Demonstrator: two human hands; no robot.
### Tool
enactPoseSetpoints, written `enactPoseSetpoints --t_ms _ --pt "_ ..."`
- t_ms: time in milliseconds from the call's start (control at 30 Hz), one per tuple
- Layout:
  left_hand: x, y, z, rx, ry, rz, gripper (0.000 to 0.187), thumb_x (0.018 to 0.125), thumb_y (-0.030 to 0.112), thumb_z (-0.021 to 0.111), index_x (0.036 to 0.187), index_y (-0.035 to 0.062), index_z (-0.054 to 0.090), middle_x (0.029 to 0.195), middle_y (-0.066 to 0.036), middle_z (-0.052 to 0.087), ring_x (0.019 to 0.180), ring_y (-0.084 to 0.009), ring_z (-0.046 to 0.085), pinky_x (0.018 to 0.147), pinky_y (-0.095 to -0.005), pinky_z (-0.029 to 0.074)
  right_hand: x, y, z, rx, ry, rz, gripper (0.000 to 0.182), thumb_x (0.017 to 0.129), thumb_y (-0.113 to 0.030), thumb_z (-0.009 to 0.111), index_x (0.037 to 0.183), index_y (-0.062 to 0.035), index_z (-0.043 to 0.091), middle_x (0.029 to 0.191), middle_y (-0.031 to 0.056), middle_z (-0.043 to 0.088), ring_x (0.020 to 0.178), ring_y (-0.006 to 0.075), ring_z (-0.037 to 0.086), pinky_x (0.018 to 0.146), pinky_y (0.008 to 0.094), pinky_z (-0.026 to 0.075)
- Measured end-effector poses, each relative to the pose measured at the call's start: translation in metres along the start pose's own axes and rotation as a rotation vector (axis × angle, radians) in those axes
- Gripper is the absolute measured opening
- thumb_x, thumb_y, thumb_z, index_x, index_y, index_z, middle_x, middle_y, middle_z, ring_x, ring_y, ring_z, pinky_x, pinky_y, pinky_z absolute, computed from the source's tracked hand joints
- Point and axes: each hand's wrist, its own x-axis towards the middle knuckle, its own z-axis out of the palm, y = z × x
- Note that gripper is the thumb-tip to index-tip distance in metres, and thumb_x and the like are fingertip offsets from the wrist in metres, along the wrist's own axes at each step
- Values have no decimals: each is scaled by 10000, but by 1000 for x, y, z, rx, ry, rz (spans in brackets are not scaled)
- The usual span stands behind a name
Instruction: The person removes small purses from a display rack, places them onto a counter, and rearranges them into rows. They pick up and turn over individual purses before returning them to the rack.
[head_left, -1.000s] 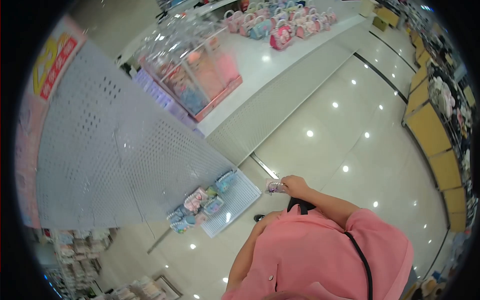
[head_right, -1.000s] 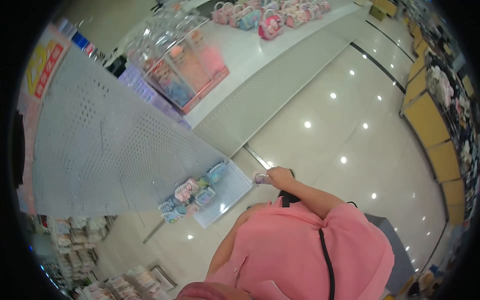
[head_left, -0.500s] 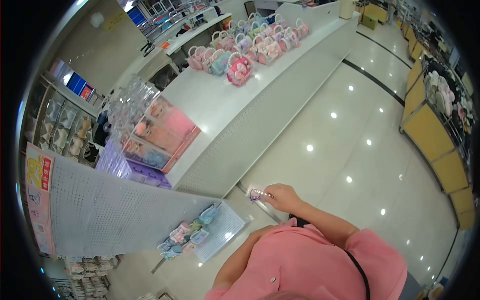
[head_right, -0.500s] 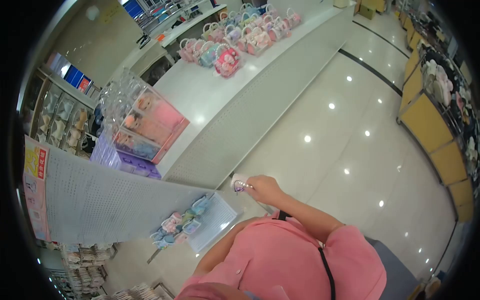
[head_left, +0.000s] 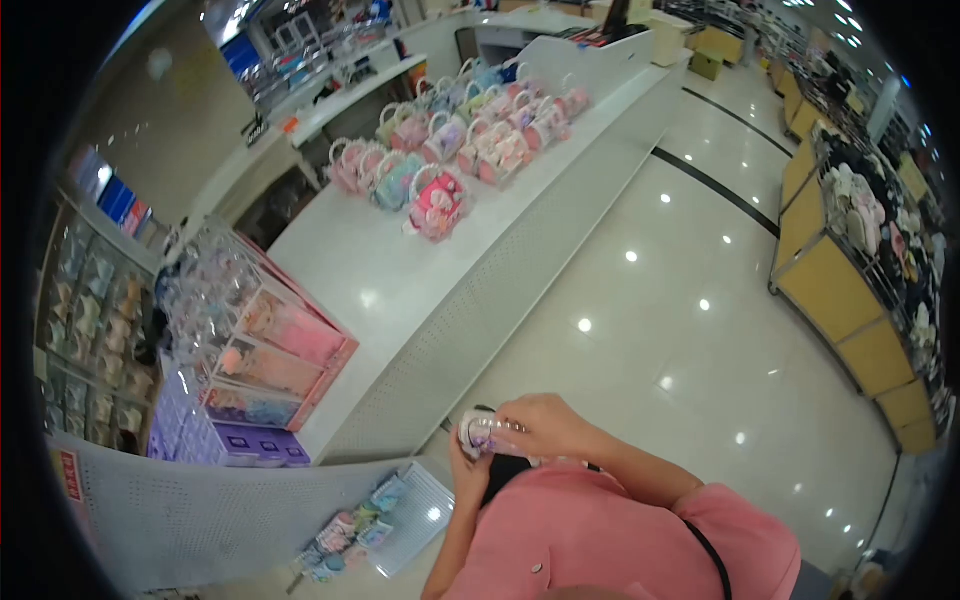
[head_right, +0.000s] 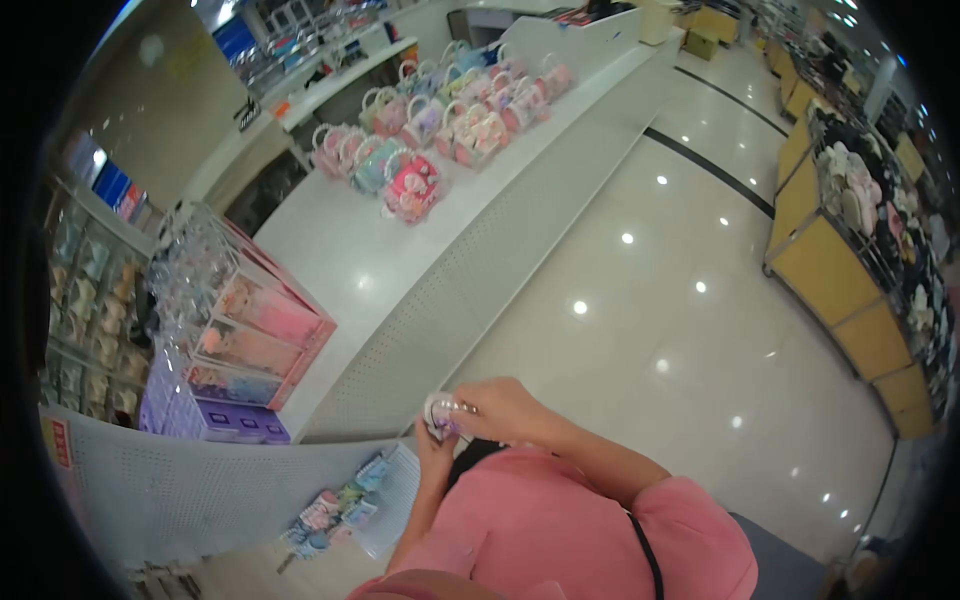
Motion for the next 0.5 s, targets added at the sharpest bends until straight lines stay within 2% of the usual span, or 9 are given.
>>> enactPoseSetpoints --t_ms 33,100,200,400,500 --pt "17 11 0 -47 -35 16 797 857 55 725 1524 11 291 1432 -174 461 1306 -251 493 1098 -362 414 14 -2 -6 8 -20 -4 250 905 -307 680 994 -74 707 838 128 684 770 326 664 690 414 529" --pt "51 32 -4 56 -93 -56 745 857 15 718 1499 10 341 1366 -131 512 1260 -218 523 1062 -335 435 47 3 -17 -33 17 -81 232 894 -272 687 1008 -71 709 860 131 686 793 331 660 702 416 531" --pt "108 50 -4 -177 -143 -31 666 893 -15 686 1482 23 378 1325 -104 538 1195 -184 561 1012 -313 466 106 7 -27 -114 113 -164 189 877 -223 696 991 -72 707 859 108 687 786 312 659 688 402 529" --pt "215 87 -30 -123 -4 98 634 921 64 704 1463 -17 386 1259 -102 580 1116 -161 593 929 -296 499 232 13 -37 -293 246 -311 160 835 -173 740 960 -82 697 792 63 633 745 271 624 633 383 499" --pt "253 119 -44 77 118 69 623 929 109 712 1450 -31 401 1245 -100 591 1082 -148 598 877 -290 504 291 13 -36 -350 251 -381 154 807 -172 752 924 -99 685 778 42 606 773 244 612 625 366 495"
